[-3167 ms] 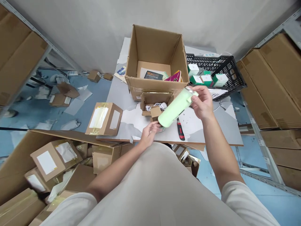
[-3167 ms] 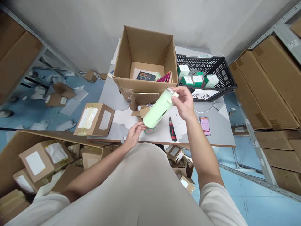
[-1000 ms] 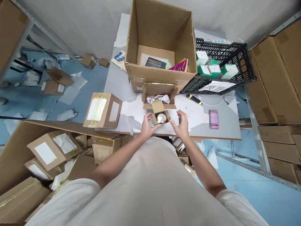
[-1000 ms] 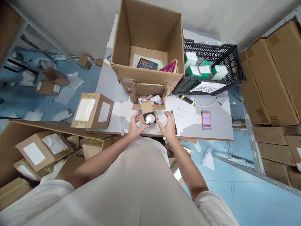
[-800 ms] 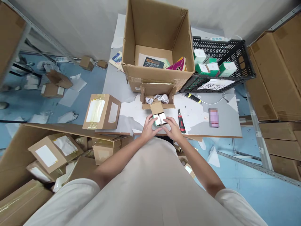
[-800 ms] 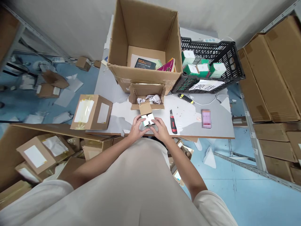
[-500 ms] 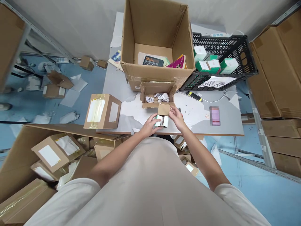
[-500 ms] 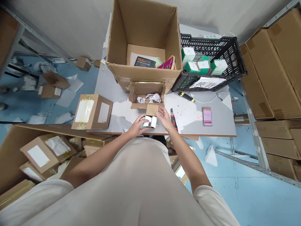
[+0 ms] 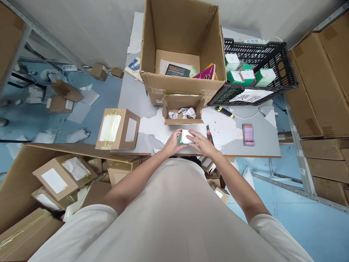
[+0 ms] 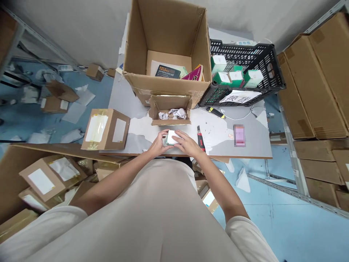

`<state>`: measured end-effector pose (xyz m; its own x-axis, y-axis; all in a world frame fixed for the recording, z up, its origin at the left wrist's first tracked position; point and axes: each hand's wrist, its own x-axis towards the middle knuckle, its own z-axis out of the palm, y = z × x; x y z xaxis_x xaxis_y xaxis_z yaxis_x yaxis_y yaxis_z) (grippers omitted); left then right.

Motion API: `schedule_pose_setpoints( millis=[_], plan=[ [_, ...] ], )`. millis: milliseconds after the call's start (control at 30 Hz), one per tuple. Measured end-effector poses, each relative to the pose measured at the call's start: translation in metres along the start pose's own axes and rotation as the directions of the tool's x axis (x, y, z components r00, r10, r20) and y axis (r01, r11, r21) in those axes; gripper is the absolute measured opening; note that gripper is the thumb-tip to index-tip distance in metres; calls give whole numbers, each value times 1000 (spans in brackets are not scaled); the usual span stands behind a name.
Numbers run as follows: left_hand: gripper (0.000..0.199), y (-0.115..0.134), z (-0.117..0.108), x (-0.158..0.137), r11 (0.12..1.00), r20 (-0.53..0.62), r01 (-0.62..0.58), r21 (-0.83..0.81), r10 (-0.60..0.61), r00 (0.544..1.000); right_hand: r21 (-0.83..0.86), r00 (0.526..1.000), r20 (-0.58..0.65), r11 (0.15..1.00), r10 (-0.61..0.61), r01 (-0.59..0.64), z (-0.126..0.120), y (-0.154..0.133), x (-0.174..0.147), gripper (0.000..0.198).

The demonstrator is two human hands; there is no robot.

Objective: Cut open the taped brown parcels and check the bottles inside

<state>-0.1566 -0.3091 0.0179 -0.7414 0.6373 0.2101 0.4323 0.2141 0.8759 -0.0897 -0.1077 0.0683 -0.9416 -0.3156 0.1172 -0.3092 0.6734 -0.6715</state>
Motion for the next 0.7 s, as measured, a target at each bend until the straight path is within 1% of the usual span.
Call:
schedule_pose_setpoints(
  millis=[100,333,400,467,500,567,633,700],
  plan=[
    [66,0,0,2,1000,-10,17,6,-17,1000,-57,1000,-6,998,18,-19,4,1,2,35],
    [67,3,-2,5,999,11,10,42,-10,1000,-32,994,-48,995,95,-97,12,-5,1,23],
    [66,3,-2,4,999,17,9,52,-10,1000,-22,994,-44,994,103,-105,14,-6,0,23],
    [61,4,-5,4,998,35,5,65,-7,999,-8,994,-38,995,104,-104,14,-5,-2,28],
    [58,4,-6,4,997,48,1,73,-5,999,6,994,-28,995,101,-101,11,-3,-2,34],
    [51,4,-10,4,996,83,-12,91,5,997,41,995,30,995,90,-91,3,0,-2,44],
    [48,4,-14,5,994,117,-31,101,19,993,55,991,106,995,77,-84,-6,4,0,48],
    [46,4,-16,6,993,139,-50,108,35,990,26,986,152,997,72,-77,-12,7,4,50]
  ],
)
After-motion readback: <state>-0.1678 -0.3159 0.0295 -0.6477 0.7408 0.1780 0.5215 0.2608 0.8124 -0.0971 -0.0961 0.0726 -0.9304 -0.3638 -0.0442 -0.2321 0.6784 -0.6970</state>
